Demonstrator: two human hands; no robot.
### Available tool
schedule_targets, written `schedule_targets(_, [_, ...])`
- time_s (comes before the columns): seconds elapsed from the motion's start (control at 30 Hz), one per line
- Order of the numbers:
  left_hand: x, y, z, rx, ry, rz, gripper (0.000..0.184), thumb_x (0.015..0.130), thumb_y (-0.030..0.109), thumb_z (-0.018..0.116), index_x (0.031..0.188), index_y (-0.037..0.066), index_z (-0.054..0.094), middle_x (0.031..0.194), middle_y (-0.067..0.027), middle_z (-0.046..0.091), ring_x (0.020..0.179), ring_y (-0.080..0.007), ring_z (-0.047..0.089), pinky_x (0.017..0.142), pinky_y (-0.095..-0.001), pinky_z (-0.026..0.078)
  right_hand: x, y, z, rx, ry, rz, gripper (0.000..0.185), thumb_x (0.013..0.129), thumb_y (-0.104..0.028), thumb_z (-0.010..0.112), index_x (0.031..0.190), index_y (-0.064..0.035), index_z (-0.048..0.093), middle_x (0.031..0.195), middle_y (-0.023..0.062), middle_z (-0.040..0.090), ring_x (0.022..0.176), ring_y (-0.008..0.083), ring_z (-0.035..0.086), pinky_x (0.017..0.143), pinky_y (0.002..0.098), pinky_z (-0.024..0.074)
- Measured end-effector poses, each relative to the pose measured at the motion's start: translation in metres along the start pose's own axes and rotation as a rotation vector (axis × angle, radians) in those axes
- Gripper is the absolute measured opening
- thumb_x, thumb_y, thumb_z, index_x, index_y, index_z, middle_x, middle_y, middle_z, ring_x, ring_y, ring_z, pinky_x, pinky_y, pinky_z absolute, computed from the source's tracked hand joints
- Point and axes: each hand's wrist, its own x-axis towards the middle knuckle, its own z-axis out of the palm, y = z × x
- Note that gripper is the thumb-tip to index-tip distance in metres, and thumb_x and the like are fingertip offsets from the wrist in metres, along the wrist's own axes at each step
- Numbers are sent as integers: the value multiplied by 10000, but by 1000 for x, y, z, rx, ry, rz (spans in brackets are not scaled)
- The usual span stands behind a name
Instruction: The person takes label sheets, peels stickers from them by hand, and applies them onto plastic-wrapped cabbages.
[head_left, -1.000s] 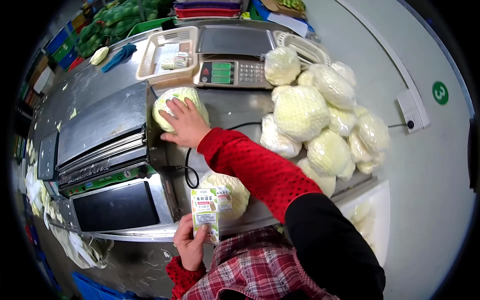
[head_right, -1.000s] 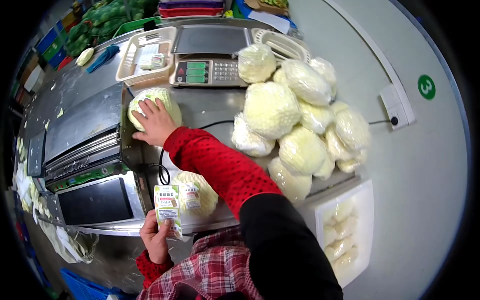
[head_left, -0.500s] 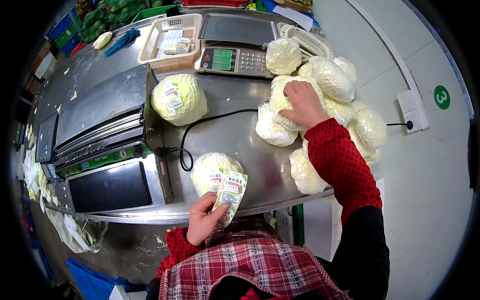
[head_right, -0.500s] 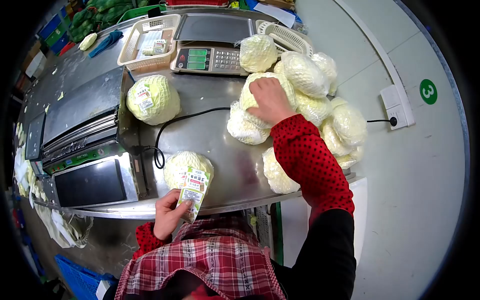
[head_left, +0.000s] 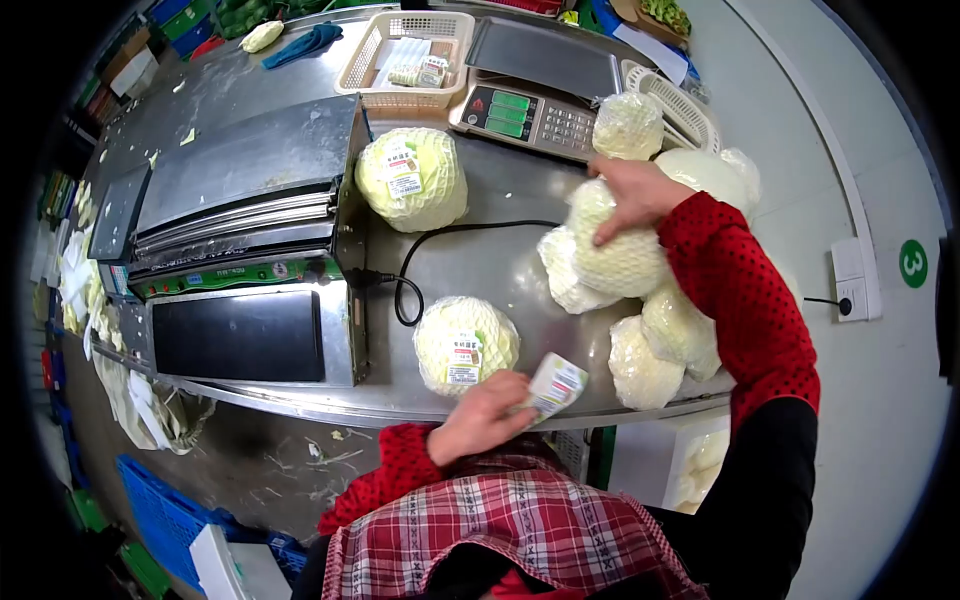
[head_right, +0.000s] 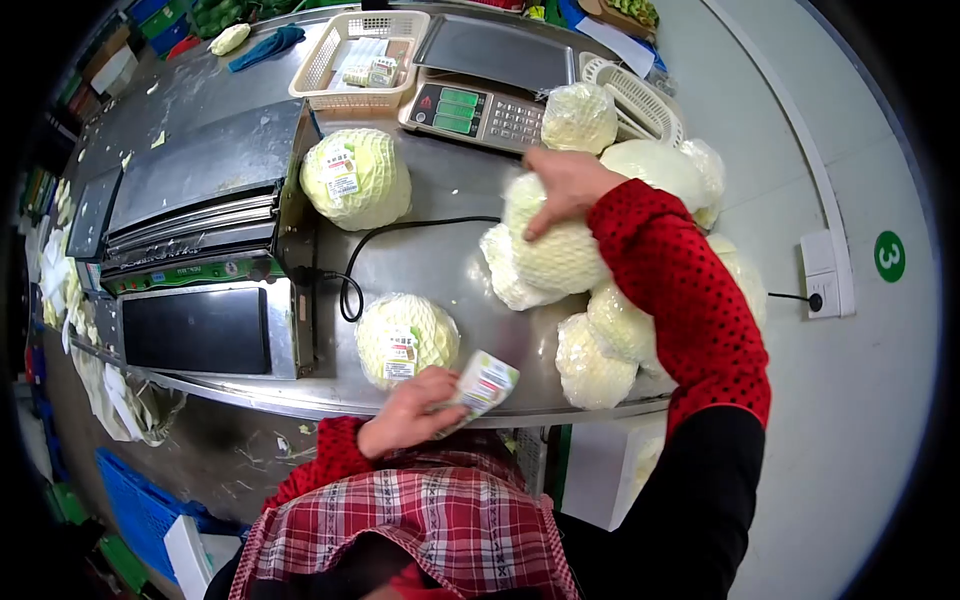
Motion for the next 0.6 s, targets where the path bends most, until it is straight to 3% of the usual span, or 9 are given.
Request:
schedule_targets(0.07, [21,-5,14,432,-108,221,116,794,129,671,827,30,621,932,-113,620,1043,-310,566,967,-406,406,26,-19,-14,-26,67,-6,817,533,-466,869,1126,20,585,1057,226,637,1006,374,612,871,400,477])
schedule_targets(0.1, [24,-11,20,539,-130,203,146,718,122,665,825,29,631,935,-133,629,1083,-299,558,1056,-420,329,42,-19,-18,37,95,6,746,540,-488,854,1059,3,639,1009,206,654,961,352,625,837,400,486])
schedule_targets(0.23, [6,-32,9,753,-150,175,162,681,77,655,809,-16,621,910,-145,637,1047,-296,579,1035,-428,383,104,5,-17,493,46,180,640,611,-533,813,890,37,732,833,148,679,751,231,633,722,364,488])
schedule_targets(0.27, [-2,-25,6,708,-154,169,180,629,70,614,785,-19,625,911,-165,629,1048,-297,577,1056,-422,372,115,17,-16,602,39,217,673,648,-522,814,937,76,707,884,137,697,785,217,652,742,338,499])
schedule_targets(0.33, [-19,-18,-1,628,-157,145,177,622,73,627,779,-7,620,876,-139,618,1044,-285,583,1057,-414,377,123,20,4,1364,-33,256,677,694,-496,806,1016,86,681,962,135,705,869,219,665,785,320,508])
schedule_targets(0.4, [-36,-17,-3,593,-198,156,173,623,81,636,777,4,618,857,-123,608,1029,-278,584,1052,-408,382,163,45,52,1429,109,351,659,732,-458,799,1076,85,657,1037,149,699,965,234,667,839,301,506])
schedule_targets(0.47, [-38,-18,-4,555,-238,169,171,624,88,646,776,15,616,839,-108,599,1014,-271,585,1047,-401,387,198,51,103,942,303,475,796,794,-603,651,1101,130,620,1086,210,678,1040,336,641,925,345,468])
schedule_targets(0.53, [-36,-14,-5,505,-308,123,144,695,77,691,820,38,629,842,-79,615,1005,-260,598,1008,-405,414,187,38,127,791,425,568,847,834,-637,555,1143,151,584,1155,261,635,1134,384,583,992,368,419])
schedule_targets(0.6, [-25,-10,-5,477,-306,81,168,687,83,706,830,34,633,841,-79,611,995,-259,595,998,-390,419,151,26,139,1058,416,437,824,873,-584,533,1299,120,478,1348,298,486,1304,391,433,1078,359,330])
